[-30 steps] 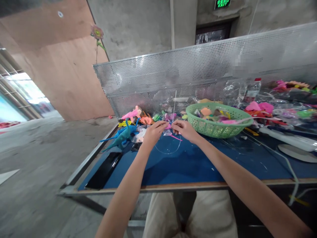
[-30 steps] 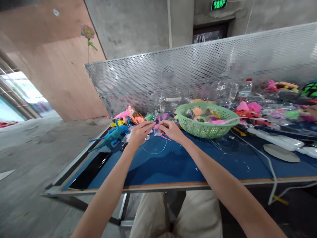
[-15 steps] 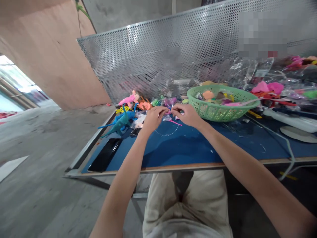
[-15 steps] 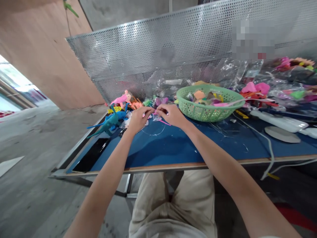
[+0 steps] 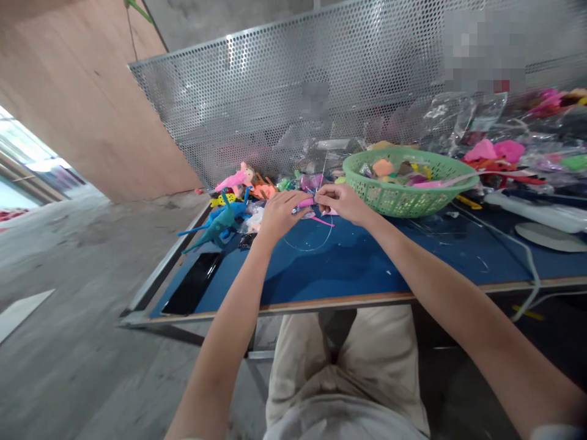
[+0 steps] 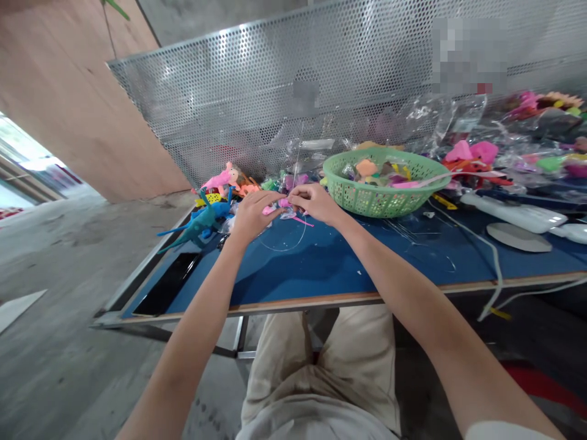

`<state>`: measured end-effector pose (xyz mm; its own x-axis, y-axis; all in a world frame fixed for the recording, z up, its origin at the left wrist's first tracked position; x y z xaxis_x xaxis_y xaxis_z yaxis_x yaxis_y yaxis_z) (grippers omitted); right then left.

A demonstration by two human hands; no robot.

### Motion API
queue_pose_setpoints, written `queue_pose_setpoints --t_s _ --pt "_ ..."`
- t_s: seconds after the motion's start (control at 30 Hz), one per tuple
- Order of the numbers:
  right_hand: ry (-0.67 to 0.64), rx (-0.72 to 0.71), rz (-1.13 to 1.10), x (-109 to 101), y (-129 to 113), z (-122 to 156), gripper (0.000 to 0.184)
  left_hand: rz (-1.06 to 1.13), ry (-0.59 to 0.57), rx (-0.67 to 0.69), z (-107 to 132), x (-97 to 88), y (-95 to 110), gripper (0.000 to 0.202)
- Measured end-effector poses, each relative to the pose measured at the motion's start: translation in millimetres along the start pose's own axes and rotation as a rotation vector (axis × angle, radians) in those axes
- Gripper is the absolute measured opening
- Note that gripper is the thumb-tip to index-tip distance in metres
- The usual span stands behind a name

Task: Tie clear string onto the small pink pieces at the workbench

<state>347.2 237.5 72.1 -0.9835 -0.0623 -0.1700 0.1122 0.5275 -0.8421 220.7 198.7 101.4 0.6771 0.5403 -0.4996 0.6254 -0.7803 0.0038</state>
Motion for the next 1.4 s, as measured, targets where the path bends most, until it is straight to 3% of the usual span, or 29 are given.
queue_pose_setpoints --t_s 0.2,0.43,0.57,0.63,0.73,0.93,1.03,1.17,1.4 --pt "-0.028 -0.038 0.030 4 -1 1 0.028 0.087 0.065 -0.044 -2 -9.1 1 0.021" --pt "0.037 -0.288 0.318 4 -26 10 0.020 0.409 0.046 -0.542 7 7.3 -35 0.033" --pt "0.059 -0.333 0.333 3 -33 12 0.018 0.526 0.044 -0.648 12 17.6 -42 0.035" --pt "0.094 -0.257 0.267 -1 -25 8 0.019 0.449 0.117 -0.610 10 8.8 -42 0.030" --pt "0.146 -0.077 0.098 -9 -3 -1 0.022 0.245 0.207 -0.427 3 -9.7 -29 0.027" --pt "0.099 0.150 -0.129 -2 23 -6 0.027 0.035 0.122 -0.011 0 -7.4 1 0.027" --pt "0.083 0.151 -0.136 2 19 -3 0.028 0.020 0.076 0.059 5 -0.8 0 0.034" --pt "0.070 0.105 -0.117 6 9 0 0.031 0.032 0.113 0.047 6 -3.4 -5 0.035" --pt "0.080 -0.155 0.199 5 -19 7 0.024 -0.014 0.105 0.025 2 -4.0 -8 0.023"
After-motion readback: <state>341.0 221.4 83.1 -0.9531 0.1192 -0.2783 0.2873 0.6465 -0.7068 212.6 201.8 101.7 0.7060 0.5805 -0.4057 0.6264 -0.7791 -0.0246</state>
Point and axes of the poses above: each hand's wrist, its own z-axis away from the middle knuckle, its own x-axis out of the palm, y = z × x, the point moved 10 cm from there along -z, towards the middle knuckle, and after that the axes turned 13 degrees about y, right-handed, at the moved point
